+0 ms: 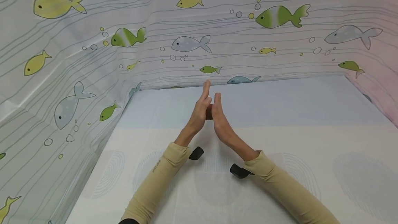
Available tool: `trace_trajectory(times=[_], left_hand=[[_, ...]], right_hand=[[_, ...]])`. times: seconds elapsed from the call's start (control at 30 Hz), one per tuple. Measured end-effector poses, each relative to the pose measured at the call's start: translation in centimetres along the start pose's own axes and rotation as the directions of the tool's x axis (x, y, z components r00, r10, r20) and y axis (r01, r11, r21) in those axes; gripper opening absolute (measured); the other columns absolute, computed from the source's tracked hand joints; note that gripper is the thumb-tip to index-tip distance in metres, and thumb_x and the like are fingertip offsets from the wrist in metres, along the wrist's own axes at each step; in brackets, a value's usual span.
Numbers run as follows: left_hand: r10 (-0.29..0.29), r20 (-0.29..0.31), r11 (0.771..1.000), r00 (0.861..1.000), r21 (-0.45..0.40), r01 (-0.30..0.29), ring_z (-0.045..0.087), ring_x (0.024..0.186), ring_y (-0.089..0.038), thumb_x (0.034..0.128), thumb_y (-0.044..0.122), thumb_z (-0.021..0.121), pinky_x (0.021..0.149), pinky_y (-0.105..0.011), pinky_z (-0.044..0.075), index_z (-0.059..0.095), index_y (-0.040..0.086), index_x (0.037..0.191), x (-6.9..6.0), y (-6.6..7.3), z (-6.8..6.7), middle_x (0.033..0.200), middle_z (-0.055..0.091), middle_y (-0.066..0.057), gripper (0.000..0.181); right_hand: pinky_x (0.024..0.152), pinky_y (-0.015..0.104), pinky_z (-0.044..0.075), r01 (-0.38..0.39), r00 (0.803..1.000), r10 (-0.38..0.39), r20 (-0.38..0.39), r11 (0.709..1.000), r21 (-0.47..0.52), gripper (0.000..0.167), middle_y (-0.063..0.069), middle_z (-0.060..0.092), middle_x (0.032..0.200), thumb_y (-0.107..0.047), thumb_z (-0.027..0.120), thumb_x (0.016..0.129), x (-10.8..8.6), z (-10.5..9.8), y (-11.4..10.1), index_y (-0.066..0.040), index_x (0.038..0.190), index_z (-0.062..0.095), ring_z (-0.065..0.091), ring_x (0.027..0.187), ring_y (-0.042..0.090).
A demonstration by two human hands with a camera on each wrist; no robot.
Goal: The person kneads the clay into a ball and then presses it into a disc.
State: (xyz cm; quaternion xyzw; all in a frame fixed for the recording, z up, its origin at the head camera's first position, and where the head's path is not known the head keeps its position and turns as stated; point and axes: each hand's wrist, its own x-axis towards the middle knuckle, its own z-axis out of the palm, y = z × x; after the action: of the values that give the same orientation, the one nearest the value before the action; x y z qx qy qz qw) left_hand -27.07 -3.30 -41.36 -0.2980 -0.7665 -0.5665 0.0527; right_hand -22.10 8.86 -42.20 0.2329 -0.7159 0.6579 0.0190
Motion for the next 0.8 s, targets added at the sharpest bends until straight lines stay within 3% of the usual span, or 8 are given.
trace_trajectory(times=[0.23,0.5,0.8], left_hand=[[-0.040,0.017,0.999,0.999,-0.029,0.040,-0.009,0.150,-0.003,0.1013,0.043,0.023,0.122,-0.036,-0.001,0.004,0.010,0.160,-0.3,-0.5,0.0,0.165,-0.006,0.005,0.070],[-0.082,0.057,0.995,0.995,-0.056,0.085,-0.008,0.151,-0.006,0.1038,0.037,0.023,0.122,-0.035,0.002,-0.001,0.010,0.159,-0.8,-0.9,0.5,0.165,-0.008,0.003,0.066],[-0.066,0.103,0.992,0.993,-0.098,0.076,-0.007,0.149,-0.002,0.1035,0.040,0.026,0.123,-0.036,0.004,-0.007,0.012,0.159,-1.2,-0.7,1.2,0.165,-0.006,0.006,0.070]], right_hand=[[0.119,0.054,-0.008,0.027,0.999,-0.028,-0.022,0.999,-0.044,0.063,0.005,-0.017,0.165,-0.040,0.010,0.108,0.7,-0.3,-0.5,-0.010,0.157,-0.015,-0.014,0.151,0.022],[0.121,0.047,-0.007,0.002,0.996,-0.005,-0.084,0.999,-0.043,0.063,0.001,-0.014,0.165,-0.042,0.010,0.107,1.6,-1.0,-0.5,-0.010,0.158,-0.011,-0.012,0.151,0.014],[0.122,0.043,-0.007,-0.013,0.988,0.002,-0.157,0.997,-0.071,0.064,0.002,-0.010,0.166,-0.042,0.010,0.107,2.7,-2.3,-0.8,-0.008,0.158,-0.009,-0.012,0.151,0.013]])
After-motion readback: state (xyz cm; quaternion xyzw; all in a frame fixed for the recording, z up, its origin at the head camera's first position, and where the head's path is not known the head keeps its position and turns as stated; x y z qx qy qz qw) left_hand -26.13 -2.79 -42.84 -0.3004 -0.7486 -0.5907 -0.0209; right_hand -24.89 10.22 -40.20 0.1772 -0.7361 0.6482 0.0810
